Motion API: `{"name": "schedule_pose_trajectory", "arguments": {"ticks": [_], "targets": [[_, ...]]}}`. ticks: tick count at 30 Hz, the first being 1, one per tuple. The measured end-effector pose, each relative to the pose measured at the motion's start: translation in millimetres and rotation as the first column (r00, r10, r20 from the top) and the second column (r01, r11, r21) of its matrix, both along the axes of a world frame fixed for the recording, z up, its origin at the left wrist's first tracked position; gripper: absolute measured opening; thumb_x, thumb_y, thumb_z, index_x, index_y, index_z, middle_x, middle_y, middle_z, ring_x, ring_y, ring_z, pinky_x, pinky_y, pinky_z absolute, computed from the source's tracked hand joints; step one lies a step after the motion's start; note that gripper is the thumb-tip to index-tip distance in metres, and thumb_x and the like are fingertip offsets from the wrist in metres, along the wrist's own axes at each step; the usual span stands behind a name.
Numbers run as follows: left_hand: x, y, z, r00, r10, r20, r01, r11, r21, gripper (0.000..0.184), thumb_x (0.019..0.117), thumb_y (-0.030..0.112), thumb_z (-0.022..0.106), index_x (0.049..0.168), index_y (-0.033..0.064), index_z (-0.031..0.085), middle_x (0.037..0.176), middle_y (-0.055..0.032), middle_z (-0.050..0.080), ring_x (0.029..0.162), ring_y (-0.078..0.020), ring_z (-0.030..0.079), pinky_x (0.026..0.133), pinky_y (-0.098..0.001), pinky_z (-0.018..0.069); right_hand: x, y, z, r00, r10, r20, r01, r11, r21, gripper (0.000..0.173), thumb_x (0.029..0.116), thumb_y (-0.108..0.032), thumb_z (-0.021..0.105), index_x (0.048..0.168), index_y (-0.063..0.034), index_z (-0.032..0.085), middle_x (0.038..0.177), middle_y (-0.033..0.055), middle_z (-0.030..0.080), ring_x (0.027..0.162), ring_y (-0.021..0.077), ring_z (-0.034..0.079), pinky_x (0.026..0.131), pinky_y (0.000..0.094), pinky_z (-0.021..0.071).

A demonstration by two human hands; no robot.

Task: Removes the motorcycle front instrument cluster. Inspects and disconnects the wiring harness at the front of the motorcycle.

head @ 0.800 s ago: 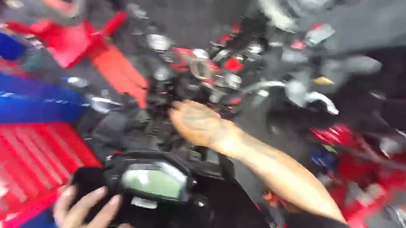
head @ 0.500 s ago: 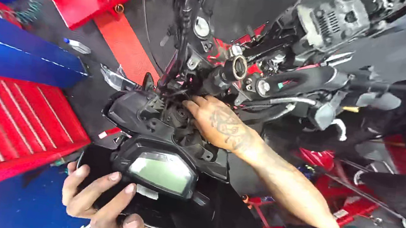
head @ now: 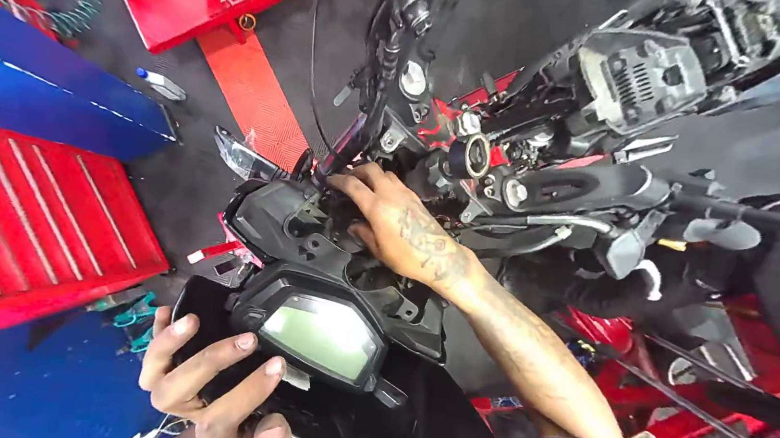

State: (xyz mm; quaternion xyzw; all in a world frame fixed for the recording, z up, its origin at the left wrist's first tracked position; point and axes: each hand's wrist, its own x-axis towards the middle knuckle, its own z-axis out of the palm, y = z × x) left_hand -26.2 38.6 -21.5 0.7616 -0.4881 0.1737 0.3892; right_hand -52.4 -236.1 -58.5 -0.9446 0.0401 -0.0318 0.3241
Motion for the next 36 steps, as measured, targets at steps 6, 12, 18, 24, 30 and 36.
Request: {"name": "schedule_pose_trajectory", "arguments": {"ticks": [6,12,18,24,30,36], "targets": [[1,-2,0,1.000,-0.013,-0.021,0.013,1.000,-0.024,0.044,0.1002,0.059,0.038,0.121,0.0322,0.066,0.140,0.0113,0.053,0.149,-0.0215,0.032,0.125,-0.0548,0.0194,-16,-6,-15,0.981,0.139,0.134,-0.133,0.990,-0.052,0.041,0.0897,0.006,0.058,0.130,-0.0047,0.063,0.131,0.0154,0.067,0.122,0.0320,0.065,0.101,0.0467,0.0543],[-1,-5,4,0.999,-0.009,-0.051,0.008,1.000,-0.019,0.041,0.1008,0.058,0.039,0.120,0.0338,0.066,0.138,0.0131,0.054,0.150,-0.0199,0.031,0.125,-0.0548,0.0187,-38,-21,-5,0.974,0.211,0.083,-0.192,0.963,-0.189,0.036,0.0900,-0.013,0.063,0.125,-0.0060,0.063,0.117,0.0117,0.070,0.119,0.0322,0.063,0.095,0.0459,0.0550],[-1,-9,5,0.998,-0.010,-0.066,0.008,1.000,-0.030,0.041,0.1012,0.057,0.039,0.122,0.0338,0.066,0.140,0.0140,0.052,0.151,-0.0191,0.028,0.126,-0.0540,0.0170,-45,-17,-1,0.984,0.180,0.006,-0.176,0.968,-0.181,0.037,0.0899,-0.020,0.064,0.123,-0.0032,0.063,0.126,0.0179,0.067,0.126,0.0354,0.061,0.099,0.0479,0.0536],[-5,-13,3,0.998,0.019,-0.063,-0.022,0.998,-0.054,0.040,0.1016,0.056,0.037,0.116,0.0326,0.067,0.137,0.0120,0.053,0.150,-0.0201,0.030,0.125,-0.0547,0.0176,-29,-24,4,0.962,0.200,-0.188,-0.190,0.979,0.070,0.049,0.0822,-0.020,0.075,0.128,-0.0075,0.063,0.125,0.0202,0.059,0.113,0.0352,0.062,0.092,0.0498,0.0547],[-2,-14,0,0.999,0.001,-0.054,-0.005,0.998,-0.069,0.042,0.1014,0.057,0.037,0.120,0.0325,0.066,0.137,0.0105,0.053,0.149,-0.0209,0.031,0.125,-0.0555,0.0177,-19,-10,11,0.971,0.100,-0.215,-0.062,0.982,0.176,0.047,0.0935,-0.036,0.067,0.132,-0.0109,0.065,0.141,0.0173,0.055,0.122,0.0286,0.060,0.100,0.0449,0.0525],[-2,-19,2,0.998,-0.002,-0.058,-0.002,0.997,-0.078,0.042,0.1017,0.057,0.037,0.119,0.0323,0.066,0.138,0.0107,0.053,0.150,-0.0212,0.030,0.125,-0.0552,0.0170,-2,-5,19,0.934,0.088,-0.347,-0.069,0.995,0.066,0.053,0.0933,-0.020,0.061,0.142,-0.0004,0.056,0.143,0.0259,0.055,0.131,0.0407,0.054,0.108,0.0541,0.0447]]}}
